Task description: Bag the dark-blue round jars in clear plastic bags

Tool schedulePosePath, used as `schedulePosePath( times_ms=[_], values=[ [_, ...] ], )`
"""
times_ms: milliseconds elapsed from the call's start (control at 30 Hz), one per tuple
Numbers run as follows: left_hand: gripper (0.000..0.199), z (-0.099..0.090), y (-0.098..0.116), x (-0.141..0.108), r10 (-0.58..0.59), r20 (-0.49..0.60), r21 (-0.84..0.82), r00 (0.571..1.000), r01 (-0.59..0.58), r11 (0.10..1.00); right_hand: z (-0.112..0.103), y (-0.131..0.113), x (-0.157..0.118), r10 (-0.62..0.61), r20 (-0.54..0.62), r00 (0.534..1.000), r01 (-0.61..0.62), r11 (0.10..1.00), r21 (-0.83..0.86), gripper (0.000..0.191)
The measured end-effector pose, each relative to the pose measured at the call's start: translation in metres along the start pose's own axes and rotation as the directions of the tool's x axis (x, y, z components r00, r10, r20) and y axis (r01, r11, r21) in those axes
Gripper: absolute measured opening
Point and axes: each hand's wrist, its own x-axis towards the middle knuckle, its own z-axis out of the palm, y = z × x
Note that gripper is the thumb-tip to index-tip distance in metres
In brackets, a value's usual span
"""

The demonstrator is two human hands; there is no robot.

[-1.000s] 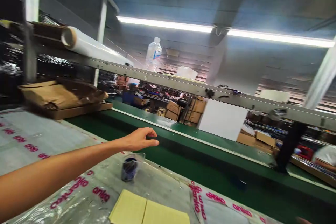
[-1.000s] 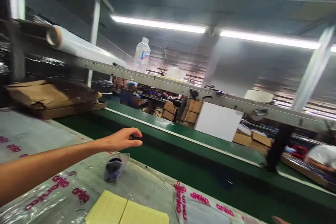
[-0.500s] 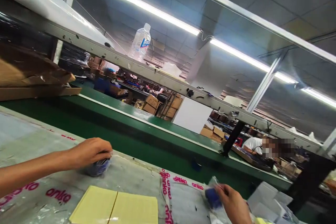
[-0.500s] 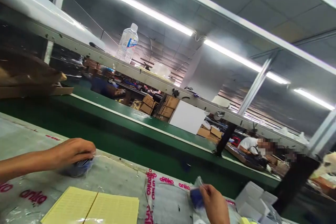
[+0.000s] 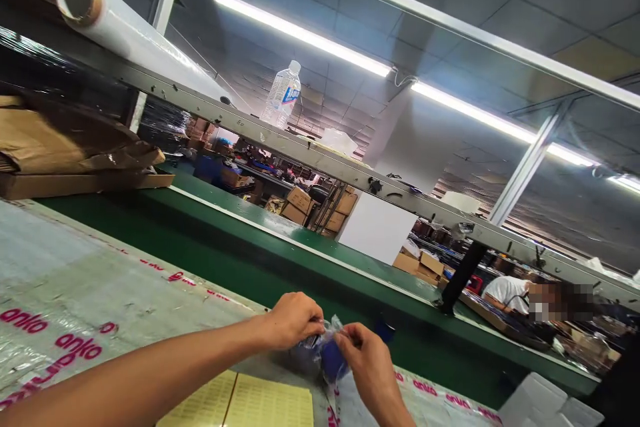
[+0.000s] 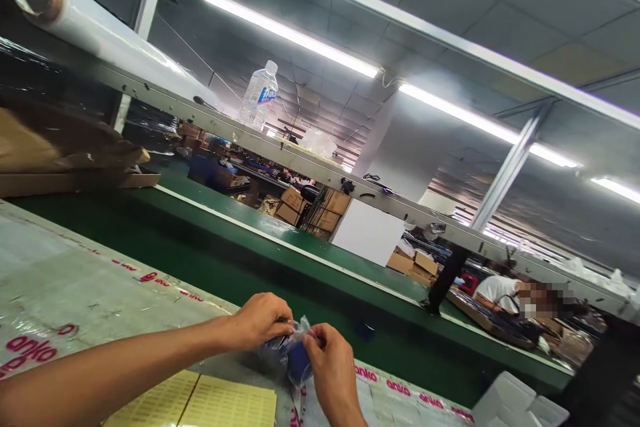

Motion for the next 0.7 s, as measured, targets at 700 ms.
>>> schedulePosePath(
  times_ms=[700],
  values=[
    [0.042,-0.042,-0.015,-0.046,-0.102,-0.09,-0.361,0.991,0.063,0.93,0.038,-0.044,0.004,-0.123,0.048,0.991,0.132,0.928,-0.349,0.029]
  ],
)
